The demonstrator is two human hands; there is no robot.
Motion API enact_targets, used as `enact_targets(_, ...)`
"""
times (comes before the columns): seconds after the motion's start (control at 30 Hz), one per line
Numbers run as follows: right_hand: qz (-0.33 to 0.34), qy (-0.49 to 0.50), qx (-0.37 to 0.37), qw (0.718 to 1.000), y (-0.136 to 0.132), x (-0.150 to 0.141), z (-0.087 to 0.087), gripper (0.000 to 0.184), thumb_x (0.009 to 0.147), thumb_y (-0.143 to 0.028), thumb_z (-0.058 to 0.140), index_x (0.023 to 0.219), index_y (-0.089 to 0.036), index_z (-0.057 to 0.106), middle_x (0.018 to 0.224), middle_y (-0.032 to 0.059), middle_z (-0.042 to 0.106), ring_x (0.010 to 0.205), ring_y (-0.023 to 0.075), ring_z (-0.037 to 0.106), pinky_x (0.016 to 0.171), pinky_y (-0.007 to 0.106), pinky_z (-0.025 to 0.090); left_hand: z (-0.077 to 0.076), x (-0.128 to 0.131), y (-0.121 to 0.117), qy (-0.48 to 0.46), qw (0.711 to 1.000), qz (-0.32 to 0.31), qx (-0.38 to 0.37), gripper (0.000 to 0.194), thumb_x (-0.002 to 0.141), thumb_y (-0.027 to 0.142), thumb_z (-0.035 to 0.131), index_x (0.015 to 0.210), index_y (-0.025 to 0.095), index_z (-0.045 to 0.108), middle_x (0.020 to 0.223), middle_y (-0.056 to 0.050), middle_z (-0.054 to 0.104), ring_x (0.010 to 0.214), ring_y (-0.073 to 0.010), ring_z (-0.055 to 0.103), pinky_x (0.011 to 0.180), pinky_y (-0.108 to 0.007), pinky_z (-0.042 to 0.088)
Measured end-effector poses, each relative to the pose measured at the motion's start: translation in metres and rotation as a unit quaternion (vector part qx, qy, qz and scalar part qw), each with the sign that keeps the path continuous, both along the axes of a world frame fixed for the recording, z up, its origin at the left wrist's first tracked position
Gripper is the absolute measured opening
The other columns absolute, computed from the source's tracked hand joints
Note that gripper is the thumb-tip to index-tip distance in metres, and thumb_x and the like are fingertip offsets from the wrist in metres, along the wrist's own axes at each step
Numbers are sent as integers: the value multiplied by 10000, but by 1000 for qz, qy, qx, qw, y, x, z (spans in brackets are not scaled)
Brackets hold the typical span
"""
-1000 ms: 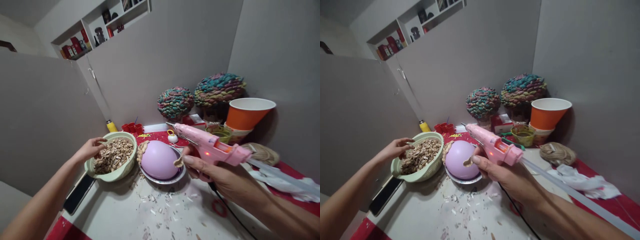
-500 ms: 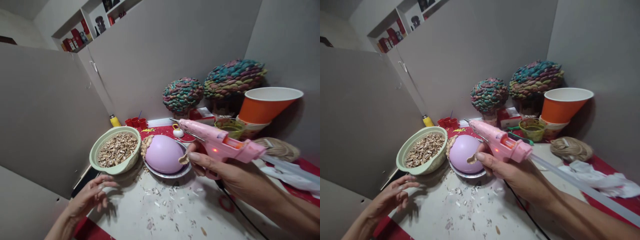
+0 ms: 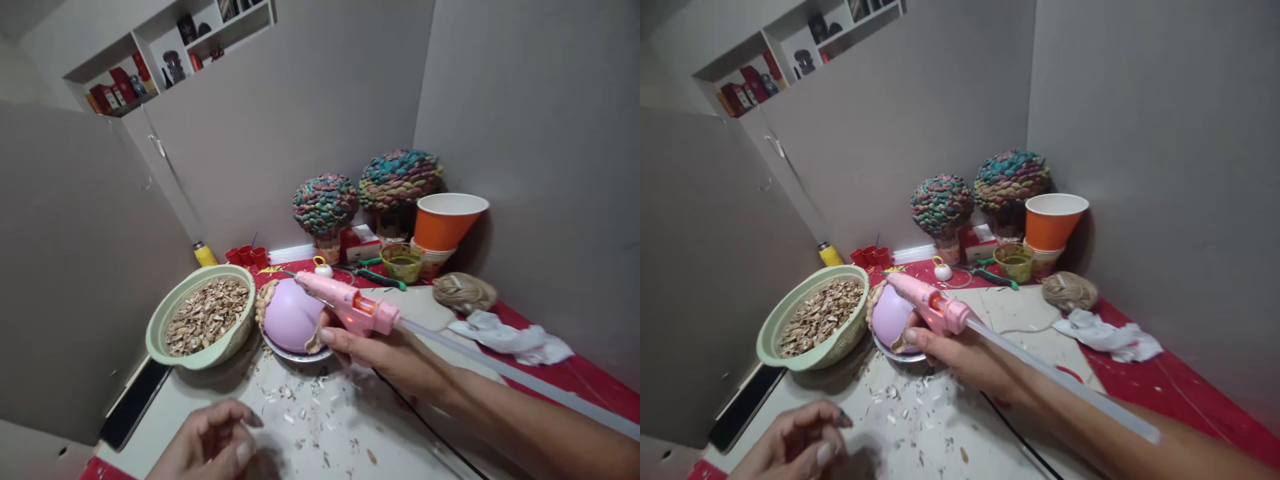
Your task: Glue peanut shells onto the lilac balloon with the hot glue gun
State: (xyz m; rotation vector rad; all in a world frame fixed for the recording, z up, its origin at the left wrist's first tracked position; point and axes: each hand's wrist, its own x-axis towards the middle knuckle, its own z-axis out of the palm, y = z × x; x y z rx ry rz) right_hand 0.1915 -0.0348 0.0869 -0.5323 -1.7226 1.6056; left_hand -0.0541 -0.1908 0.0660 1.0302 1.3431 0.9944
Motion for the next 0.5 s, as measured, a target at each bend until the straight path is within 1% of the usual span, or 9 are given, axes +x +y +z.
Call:
enact_targets(0.03,5,-4,1,1000,-1,0,1,306,835,-485,635,794,-183,605,703,-12,509,563,112,397,486,235,305,8,12,13,-16,1000,-4,20,261,795,380,755,943,180,674,820,-81,736,632,-151,635,612,-246,468)
enact_targets(0.07,6,-7,5,1000,-2,0,1,303,828,-479,644,793,-180,608,701,-11,510,570,114,408,492,234,319,15,22,27,-29,999,-14,36,266,794,375,758,932,170,660,899,-109,744,686,-172,664,650,-268,492)
enact_targets(0.1,8,-10,13,1000,-3,0,1,301,823,-471,651,786,-175,606,692,-12,511,572,114,418,500,233,337,20,32,41,-45,998,-11,51,250,804,367,752,910,164,652,919,-112,743,713,-174,675,673,-274,506)
enact_targets(0.17,19,-6,36,999,-2,0,1,286,817,-440,656,773,-166,589,699,-4,536,574,112,440,509,228,367,27,48,66,-124,991,-28,49,219,800,333,762,870,169,634,856,-73,733,724,-171,692,676,-270,528)
enact_targets(0.23,39,2,63,997,0,0,0,245,814,-390,653,765,-162,578,723,11,572,584,111,463,505,215,379,29,58,84,-193,979,-60,24,190,804,298,763,851,169,631,763,-37,715,675,-147,694,636,-239,539)
enact_targets(0.3,46,10,82,996,3,0,0,206,810,-355,643,763,-164,581,697,4,577,576,109,469,493,202,370,28,62,97,-226,970,-94,-4,173,800,260,771,851,157,642,727,-32,709,628,-121,685,607,-211,542)
enact_targets(0.37,38,20,89,995,7,0,-2,194,807,-358,635,772,-172,591,669,-13,565,566,108,468,490,196,365,26,62,104,-235,965,-110,-27,178,779,226,794,867,146,662,740,-40,720,612,-105,681,598,-195,547)
enact_targets(0.43,28,15,97,995,12,0,-5,190,817,-363,624,796,-174,607,674,-15,570,569,112,480,495,198,379,24,60,108,-242,963,-106,-51,201,752,213,818,887,148,684,757,-44,734,611,-101,686,593,-185,550)
enact_targets(0.5,8,-14,117,993,16,-1,-10,192,825,-360,622,827,-168,634,685,-8,584,576,118,498,502,202,399,22,58,111,-255,960,-95,-71,229,719,216,845,888,160,701,767,-42,749,625,-100,693,604,-179,550)
